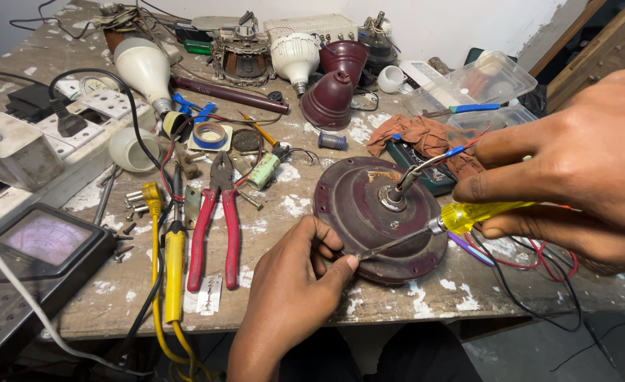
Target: The person works on a ceiling fan motor at a cluttered workbench. They lift the fan's rotor bell housing, set it on the stator winding, position the red and blue lead wires, and use a yellow-handled screwdriver to tighten screws on the housing while steadying it with the other hand.
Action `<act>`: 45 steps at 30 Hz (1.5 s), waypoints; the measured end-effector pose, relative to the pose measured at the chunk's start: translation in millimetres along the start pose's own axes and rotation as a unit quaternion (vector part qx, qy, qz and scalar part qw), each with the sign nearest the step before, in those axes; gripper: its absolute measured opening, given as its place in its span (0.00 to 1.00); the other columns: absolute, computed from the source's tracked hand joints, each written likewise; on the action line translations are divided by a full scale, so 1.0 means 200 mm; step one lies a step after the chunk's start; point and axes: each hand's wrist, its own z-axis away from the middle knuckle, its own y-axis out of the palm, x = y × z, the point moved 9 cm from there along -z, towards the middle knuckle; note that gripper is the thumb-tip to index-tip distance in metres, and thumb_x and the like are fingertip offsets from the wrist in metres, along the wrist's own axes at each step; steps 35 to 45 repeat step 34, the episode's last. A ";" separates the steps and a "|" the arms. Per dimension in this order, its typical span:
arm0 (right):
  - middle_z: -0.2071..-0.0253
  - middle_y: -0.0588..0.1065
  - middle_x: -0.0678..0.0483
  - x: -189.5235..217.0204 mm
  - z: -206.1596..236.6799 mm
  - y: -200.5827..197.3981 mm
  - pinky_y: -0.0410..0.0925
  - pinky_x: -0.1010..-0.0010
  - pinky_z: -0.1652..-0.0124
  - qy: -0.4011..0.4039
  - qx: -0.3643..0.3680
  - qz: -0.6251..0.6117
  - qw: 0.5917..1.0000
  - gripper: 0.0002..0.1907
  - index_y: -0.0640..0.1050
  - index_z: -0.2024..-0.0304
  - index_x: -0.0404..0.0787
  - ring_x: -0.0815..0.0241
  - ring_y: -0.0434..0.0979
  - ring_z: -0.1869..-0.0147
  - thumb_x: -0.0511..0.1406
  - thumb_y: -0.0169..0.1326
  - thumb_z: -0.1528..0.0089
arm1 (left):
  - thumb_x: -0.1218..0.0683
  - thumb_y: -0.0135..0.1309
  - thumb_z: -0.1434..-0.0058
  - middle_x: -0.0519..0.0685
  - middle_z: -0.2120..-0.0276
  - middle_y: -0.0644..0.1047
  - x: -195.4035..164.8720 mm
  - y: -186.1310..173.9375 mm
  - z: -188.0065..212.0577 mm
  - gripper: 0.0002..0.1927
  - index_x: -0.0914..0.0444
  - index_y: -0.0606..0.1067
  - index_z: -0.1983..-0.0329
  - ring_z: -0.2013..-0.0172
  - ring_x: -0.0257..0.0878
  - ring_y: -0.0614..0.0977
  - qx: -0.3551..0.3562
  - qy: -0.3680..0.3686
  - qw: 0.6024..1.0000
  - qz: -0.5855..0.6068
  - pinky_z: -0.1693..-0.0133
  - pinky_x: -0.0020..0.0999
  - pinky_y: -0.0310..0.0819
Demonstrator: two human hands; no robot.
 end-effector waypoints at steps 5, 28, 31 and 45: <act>0.48 0.77 0.76 0.03 -0.01 -0.05 0.77 0.66 0.69 -0.006 0.035 0.020 0.999 0.27 0.76 0.41 0.79 0.64 0.86 0.64 0.58 0.53 0.45 | 0.54 0.65 0.50 0.45 0.74 0.80 0.00 0.00 0.00 0.15 0.60 0.74 0.62 0.74 0.35 0.79 0.003 -0.007 1.000 0.002 0.68 0.32 0.75; 0.57 0.79 0.63 0.03 -0.12 -0.09 0.75 0.56 0.58 -0.046 0.048 -0.114 0.991 0.35 0.74 0.41 0.59 0.51 0.84 0.58 0.59 0.62 0.47 | 0.54 0.66 0.50 0.46 0.74 0.80 0.00 0.00 -0.01 0.16 0.60 0.74 0.61 0.75 0.36 0.79 -0.009 0.009 1.000 -0.014 0.68 0.32 0.75; 0.42 0.71 0.67 0.07 -0.11 -0.11 0.74 0.54 0.56 -0.089 0.056 -0.037 0.994 0.32 0.72 0.40 0.66 0.52 0.83 0.53 0.54 0.63 0.47 | 0.54 0.66 0.50 0.45 0.74 0.79 0.00 -0.01 -0.01 0.16 0.60 0.74 0.61 0.75 0.36 0.79 -0.012 0.002 1.000 -0.017 0.68 0.33 0.74; 0.37 0.68 0.68 0.09 -0.08 -0.12 0.76 0.60 0.56 -0.087 0.070 0.072 0.991 0.27 0.68 0.37 0.71 0.60 0.82 0.48 0.54 0.55 0.39 | 0.54 0.66 0.50 0.45 0.74 0.80 0.01 -0.01 0.00 0.16 0.60 0.75 0.61 0.75 0.35 0.78 -0.007 -0.005 1.000 -0.002 0.68 0.33 0.74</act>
